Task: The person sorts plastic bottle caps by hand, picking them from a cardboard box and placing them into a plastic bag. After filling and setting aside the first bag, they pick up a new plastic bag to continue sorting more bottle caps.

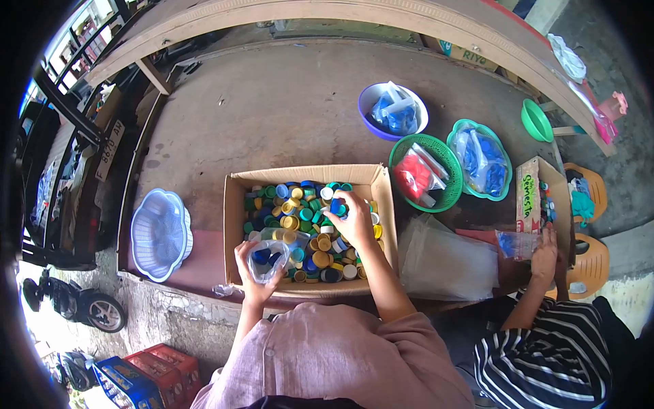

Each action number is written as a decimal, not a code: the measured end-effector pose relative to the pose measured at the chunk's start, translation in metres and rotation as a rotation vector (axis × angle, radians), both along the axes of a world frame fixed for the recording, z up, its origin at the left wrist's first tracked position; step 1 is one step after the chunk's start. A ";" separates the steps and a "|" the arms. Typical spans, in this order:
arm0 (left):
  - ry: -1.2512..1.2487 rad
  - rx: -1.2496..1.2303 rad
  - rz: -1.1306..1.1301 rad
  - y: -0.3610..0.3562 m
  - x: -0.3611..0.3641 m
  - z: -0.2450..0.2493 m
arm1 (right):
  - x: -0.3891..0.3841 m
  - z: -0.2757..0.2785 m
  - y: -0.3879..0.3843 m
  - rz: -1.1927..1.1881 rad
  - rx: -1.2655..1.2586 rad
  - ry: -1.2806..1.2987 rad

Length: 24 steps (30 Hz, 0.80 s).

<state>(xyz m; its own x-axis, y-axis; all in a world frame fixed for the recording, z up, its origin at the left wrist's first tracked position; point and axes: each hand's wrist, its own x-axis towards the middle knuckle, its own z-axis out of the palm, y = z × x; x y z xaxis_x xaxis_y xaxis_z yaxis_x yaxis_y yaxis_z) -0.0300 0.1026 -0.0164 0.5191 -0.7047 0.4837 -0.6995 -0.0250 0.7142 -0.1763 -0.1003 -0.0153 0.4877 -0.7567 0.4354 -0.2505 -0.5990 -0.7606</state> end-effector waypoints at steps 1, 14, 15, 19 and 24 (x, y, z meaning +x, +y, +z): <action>-0.005 0.027 0.009 -0.001 -0.001 0.004 | 0.004 0.008 0.004 0.043 -0.054 -0.064; 0.050 0.069 0.009 -0.005 -0.002 0.012 | 0.023 0.077 0.064 0.191 -0.235 -0.133; 0.051 0.057 0.001 -0.004 -0.002 0.012 | 0.022 0.083 0.071 0.235 -0.241 -0.151; 0.051 0.030 -0.020 -0.002 0.000 0.005 | 0.026 0.070 0.088 0.374 -0.288 0.097; 0.078 0.022 0.012 0.000 -0.002 0.004 | 0.017 0.059 0.078 0.356 -0.170 0.147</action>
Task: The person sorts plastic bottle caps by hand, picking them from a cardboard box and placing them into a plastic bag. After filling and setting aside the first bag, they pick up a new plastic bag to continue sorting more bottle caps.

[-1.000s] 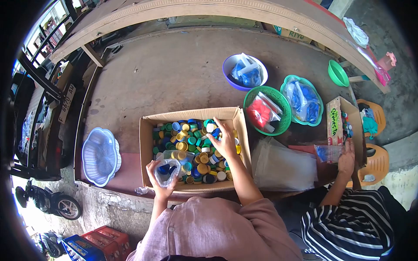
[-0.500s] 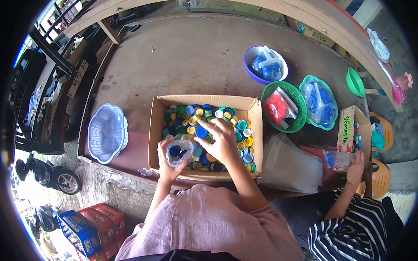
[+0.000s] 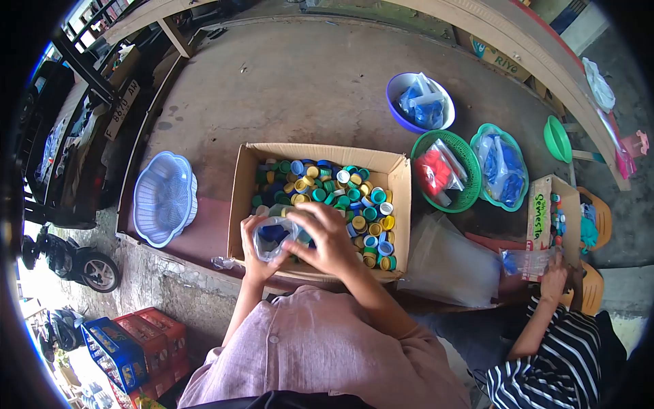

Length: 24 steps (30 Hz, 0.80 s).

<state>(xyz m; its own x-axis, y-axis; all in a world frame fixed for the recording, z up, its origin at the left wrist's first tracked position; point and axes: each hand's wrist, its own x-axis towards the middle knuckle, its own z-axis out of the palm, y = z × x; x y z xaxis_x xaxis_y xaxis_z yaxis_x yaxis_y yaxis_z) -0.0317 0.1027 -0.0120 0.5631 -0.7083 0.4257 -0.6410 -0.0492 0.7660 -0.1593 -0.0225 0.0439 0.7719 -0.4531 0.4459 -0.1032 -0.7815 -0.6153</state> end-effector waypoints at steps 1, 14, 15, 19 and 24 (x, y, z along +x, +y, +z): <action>0.001 -0.001 -0.002 0.001 0.000 -0.001 | -0.001 -0.009 -0.012 -0.055 0.036 0.000; -0.056 -0.080 0.040 0.002 0.002 -0.005 | -0.009 -0.098 -0.129 -0.408 0.060 0.300; -0.080 -0.069 0.041 0.001 0.002 -0.004 | -0.011 -0.097 -0.127 -0.385 0.094 0.230; -0.058 -0.043 0.013 0.000 0.002 -0.002 | -0.016 -0.087 -0.116 -0.297 0.326 0.057; -0.077 0.036 -0.019 -0.001 0.002 0.002 | -0.016 -0.044 -0.090 -0.213 0.321 -0.015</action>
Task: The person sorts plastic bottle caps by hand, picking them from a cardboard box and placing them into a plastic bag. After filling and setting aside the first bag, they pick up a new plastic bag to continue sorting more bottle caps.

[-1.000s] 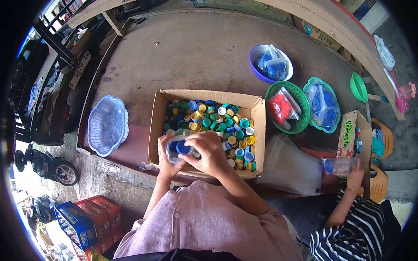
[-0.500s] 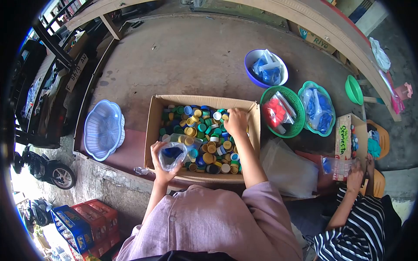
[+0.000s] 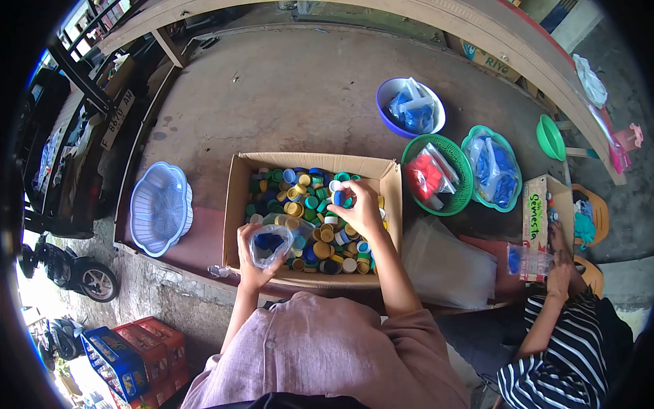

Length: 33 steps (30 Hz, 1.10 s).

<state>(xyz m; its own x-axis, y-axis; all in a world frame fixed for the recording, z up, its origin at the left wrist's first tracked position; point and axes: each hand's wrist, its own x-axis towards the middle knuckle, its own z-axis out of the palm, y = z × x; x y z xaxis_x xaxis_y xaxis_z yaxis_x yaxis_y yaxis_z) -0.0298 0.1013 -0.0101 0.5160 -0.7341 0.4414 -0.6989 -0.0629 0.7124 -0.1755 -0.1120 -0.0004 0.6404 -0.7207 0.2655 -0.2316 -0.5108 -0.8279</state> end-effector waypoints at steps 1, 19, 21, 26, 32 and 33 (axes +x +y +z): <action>-0.007 0.005 -0.003 0.000 0.000 0.000 | -0.001 0.005 0.004 0.003 -0.012 0.035; 0.059 -0.016 -0.008 0.000 -0.002 0.002 | 0.002 0.028 0.023 0.024 -0.191 0.089; 0.068 -0.032 -0.001 0.000 -0.002 0.002 | 0.001 0.033 0.024 0.050 -0.165 0.010; 0.053 -0.046 -0.017 -0.002 -0.001 0.005 | 0.002 0.024 0.023 0.047 -0.076 -0.023; 0.060 -0.045 -0.009 -0.002 -0.001 0.005 | 0.006 0.050 0.048 -0.058 -0.114 -0.065; 0.061 -0.052 -0.008 -0.001 -0.002 0.005 | 0.012 0.048 0.058 -0.092 -0.077 -0.258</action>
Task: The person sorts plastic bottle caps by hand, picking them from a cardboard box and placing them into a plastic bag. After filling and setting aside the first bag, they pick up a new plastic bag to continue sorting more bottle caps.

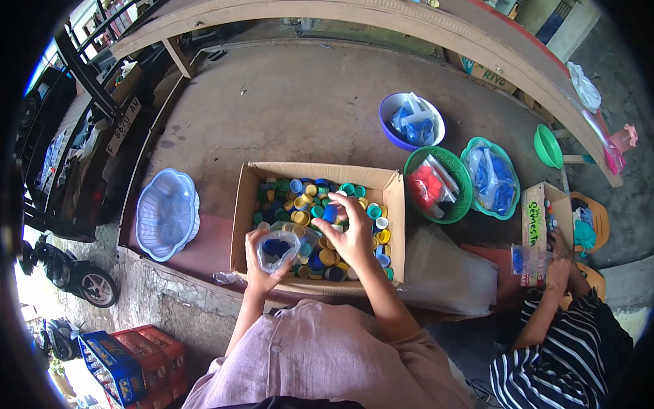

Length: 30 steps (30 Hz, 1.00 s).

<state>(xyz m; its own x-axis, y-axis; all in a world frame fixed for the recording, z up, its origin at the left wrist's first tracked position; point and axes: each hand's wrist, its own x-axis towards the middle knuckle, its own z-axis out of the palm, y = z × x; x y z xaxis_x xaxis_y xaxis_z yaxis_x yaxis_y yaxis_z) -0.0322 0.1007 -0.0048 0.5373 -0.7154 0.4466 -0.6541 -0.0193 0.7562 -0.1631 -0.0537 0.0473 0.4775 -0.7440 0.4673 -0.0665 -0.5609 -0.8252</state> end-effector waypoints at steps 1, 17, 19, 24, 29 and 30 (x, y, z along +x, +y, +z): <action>0.001 0.006 0.001 0.003 -0.001 -0.001 | 0.002 0.001 0.012 0.006 -0.059 -0.059; -0.174 -0.090 -0.083 0.004 0.001 -0.005 | 0.007 -0.004 0.053 0.390 -0.337 0.382; -0.304 -0.057 -0.142 0.006 0.004 0.009 | 0.004 0.002 0.052 0.474 -0.253 0.235; -0.267 -0.377 0.052 0.021 0.042 0.088 | -0.006 0.015 0.008 0.014 -0.079 0.021; -0.082 -0.287 0.043 0.008 0.042 0.092 | 0.006 -0.055 -0.068 -0.048 -0.050 0.239; -0.252 -0.091 -0.095 0.004 0.049 0.070 | 0.011 -0.066 -0.074 -0.013 -0.084 0.303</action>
<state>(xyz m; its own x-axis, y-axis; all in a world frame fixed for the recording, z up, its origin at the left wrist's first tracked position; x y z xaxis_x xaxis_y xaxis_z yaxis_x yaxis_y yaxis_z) 0.0164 0.1052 0.0648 0.3339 -0.7083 0.6220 -0.8174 0.1112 0.5653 -0.1521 -0.1276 -0.0183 0.5954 -0.7155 0.3654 -0.3099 -0.6241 -0.7172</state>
